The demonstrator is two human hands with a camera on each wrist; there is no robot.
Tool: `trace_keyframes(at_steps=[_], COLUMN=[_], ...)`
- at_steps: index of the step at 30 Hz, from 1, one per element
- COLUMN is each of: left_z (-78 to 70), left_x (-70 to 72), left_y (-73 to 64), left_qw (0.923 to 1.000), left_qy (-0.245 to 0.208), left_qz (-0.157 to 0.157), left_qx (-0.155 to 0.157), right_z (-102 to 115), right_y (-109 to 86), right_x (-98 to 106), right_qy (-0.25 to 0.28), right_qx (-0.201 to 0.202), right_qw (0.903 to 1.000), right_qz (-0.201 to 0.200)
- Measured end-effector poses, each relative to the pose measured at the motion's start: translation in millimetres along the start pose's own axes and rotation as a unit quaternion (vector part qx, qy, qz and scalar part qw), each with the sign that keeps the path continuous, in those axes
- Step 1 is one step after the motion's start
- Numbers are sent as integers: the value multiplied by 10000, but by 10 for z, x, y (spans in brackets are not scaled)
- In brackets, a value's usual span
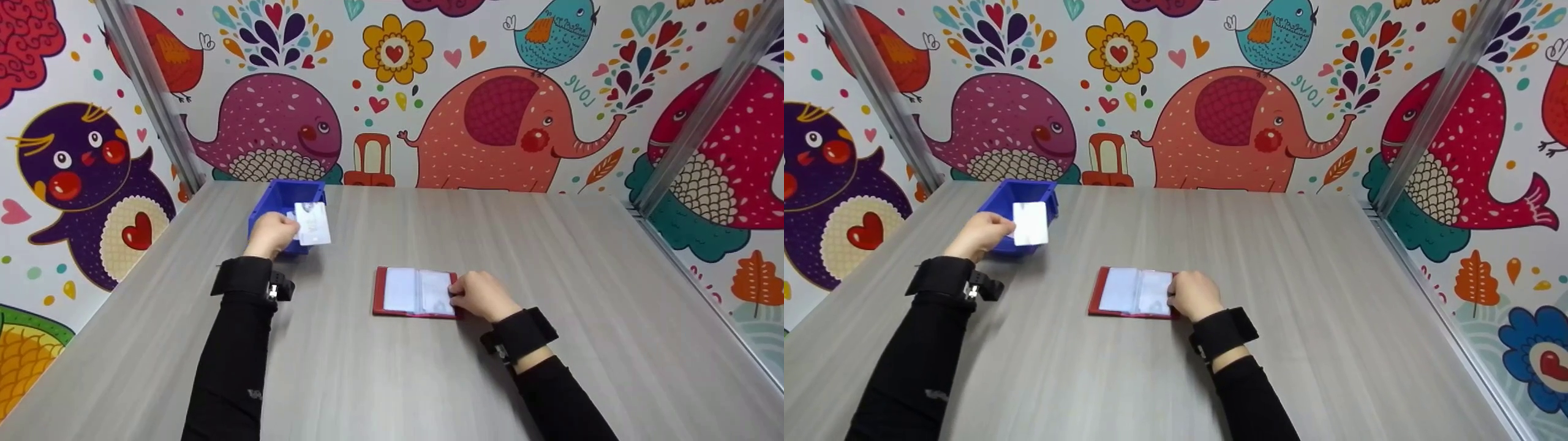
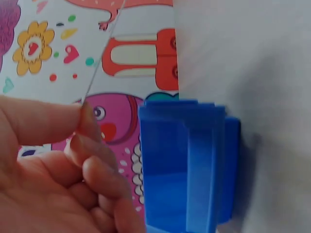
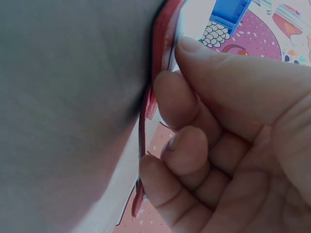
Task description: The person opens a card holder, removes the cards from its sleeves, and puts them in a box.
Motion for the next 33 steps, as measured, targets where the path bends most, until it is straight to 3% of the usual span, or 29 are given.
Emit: trace_keyframes(at_steps=[4, 14, 22, 33], left_z=[79, 269, 402, 452], left_x=[83, 211, 198, 117], left_y=[22, 24, 29, 27], left_qw=[9994, 9959, 9894, 9781], left_qy=[-143, -41, -136, -493], left_qz=[-313, -581, -847, -935], left_qx=[98, 696, 1169, 1793], right_z=[-1, 1, -2, -4], right_y=[5, 18, 12, 13], right_x=[5, 4, -1, -4], right_qy=[21, 39, 57, 71], right_qx=[-104, -79, -5, -47], right_qw=[9999, 9999, 10000, 10000], right_qz=[51, 79, 58, 41])
Point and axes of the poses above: each hand's wrist, its own y-axis towards the middle knuckle, its own x-axis out of the back of the hand, z = x × y, the point moved 4 cm from there along y, towards the middle knuckle, and after that the axes turned 2 degrees about y, right-handed, at the moved point
